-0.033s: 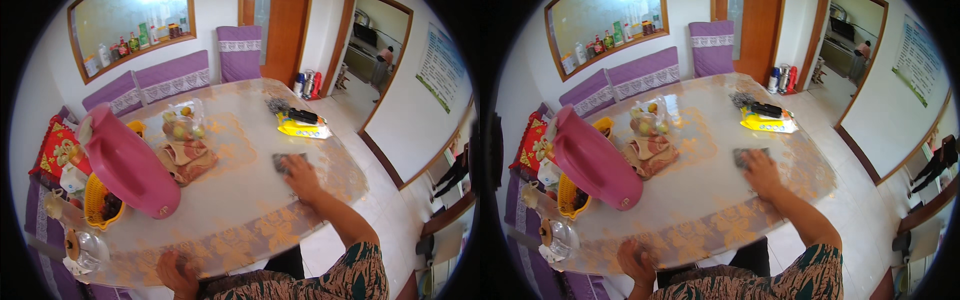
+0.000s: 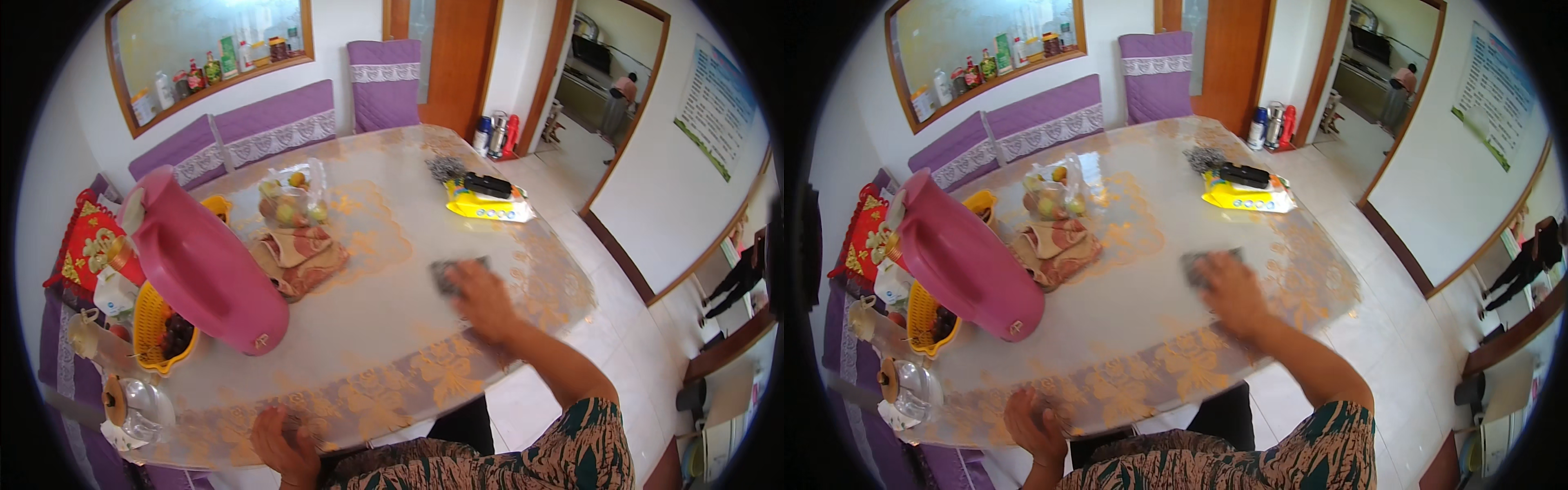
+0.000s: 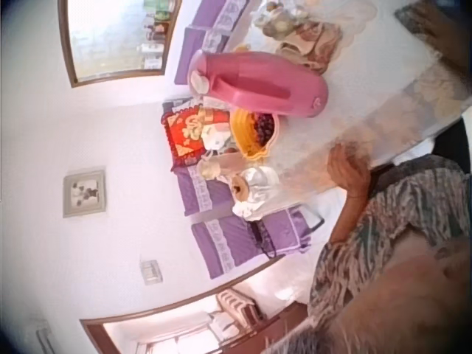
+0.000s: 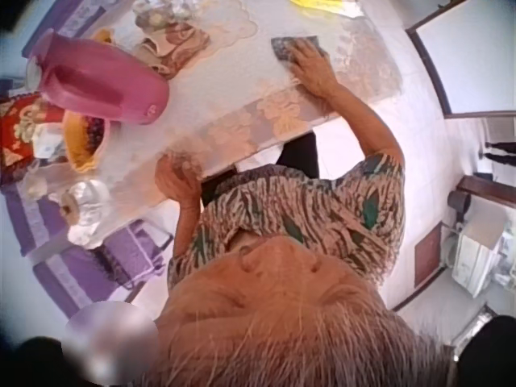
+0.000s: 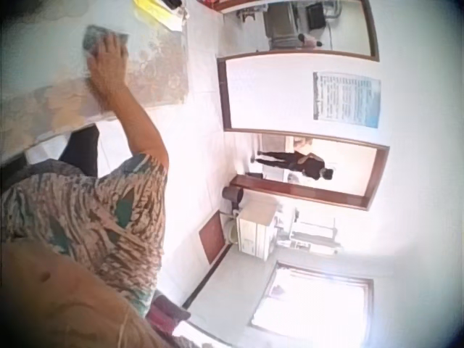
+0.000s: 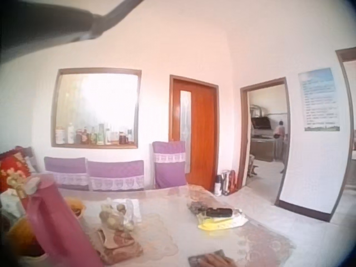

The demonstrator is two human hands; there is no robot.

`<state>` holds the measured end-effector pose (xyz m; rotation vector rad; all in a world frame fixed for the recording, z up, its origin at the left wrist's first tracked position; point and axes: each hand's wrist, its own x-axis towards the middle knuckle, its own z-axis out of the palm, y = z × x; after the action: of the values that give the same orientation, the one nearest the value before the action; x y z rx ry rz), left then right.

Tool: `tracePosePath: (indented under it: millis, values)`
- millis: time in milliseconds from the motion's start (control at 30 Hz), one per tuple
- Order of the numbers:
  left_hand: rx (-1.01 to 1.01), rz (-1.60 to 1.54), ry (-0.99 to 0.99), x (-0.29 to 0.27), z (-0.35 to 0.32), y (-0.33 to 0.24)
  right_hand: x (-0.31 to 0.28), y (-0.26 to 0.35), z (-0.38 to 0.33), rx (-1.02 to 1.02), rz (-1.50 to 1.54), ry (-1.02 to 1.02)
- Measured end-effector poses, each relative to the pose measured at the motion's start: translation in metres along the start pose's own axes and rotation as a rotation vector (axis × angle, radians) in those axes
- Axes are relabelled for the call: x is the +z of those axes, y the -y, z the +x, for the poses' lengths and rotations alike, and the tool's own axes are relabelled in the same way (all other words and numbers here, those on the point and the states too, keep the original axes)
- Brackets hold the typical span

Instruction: The person wipes the surface of a dining table with a cloth, moving bowls, a jug, and a teapot aside to reach all areas.

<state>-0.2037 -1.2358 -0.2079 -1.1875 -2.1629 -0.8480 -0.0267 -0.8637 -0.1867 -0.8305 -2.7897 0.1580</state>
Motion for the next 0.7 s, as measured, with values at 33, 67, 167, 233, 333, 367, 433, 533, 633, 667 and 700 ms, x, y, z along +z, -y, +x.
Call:
tracePosePath:
  millis: [33,67,167,233,333,367,433,533,633,667,700]
  values:
    - [-0.005,-0.002,-0.004,-0.002,0.000,0.001,0.010,0.020,-0.017,-0.181,-0.057,-0.006]
    - [-0.011,-0.010,-0.005,-0.004,0.000,0.002,0.006,0.047,-0.039,-0.248,-0.006,-0.031]
    - [-0.016,-0.025,0.002,-0.008,0.000,0.001,-0.010,0.083,-0.083,-0.325,0.133,0.051]
    - [-0.024,-0.026,0.004,-0.008,-0.001,0.002,-0.008,0.059,-0.091,-0.293,0.038,-0.030]
    - [-0.016,-0.053,-0.005,-0.008,0.000,0.001,-0.010,-0.024,-0.092,0.010,-0.008,-0.178]
    - [-0.014,-0.051,-0.007,-0.008,0.000,0.000,-0.011,-0.060,-0.091,0.180,0.001,-0.205]
    - [-0.021,-0.053,-0.015,-0.005,-0.002,0.001,-0.023,-0.100,-0.091,0.519,-0.152,-0.287]
    - [-0.025,-0.164,-0.004,-0.005,-0.001,-0.001,-0.012,-0.087,-0.073,0.513,-0.249,-0.318]
    - [-0.085,-0.235,0.009,-0.013,-0.005,0.005,-0.002,0.043,-0.042,-0.012,-0.027,-0.079]
    - [-0.093,-0.296,0.036,-0.013,-0.003,0.004,0.021,0.066,-0.055,-0.249,-0.032,-0.156]
    - [-0.135,-0.332,0.049,-0.013,-0.002,0.003,0.018,0.090,-0.060,-0.379,0.101,-0.062]
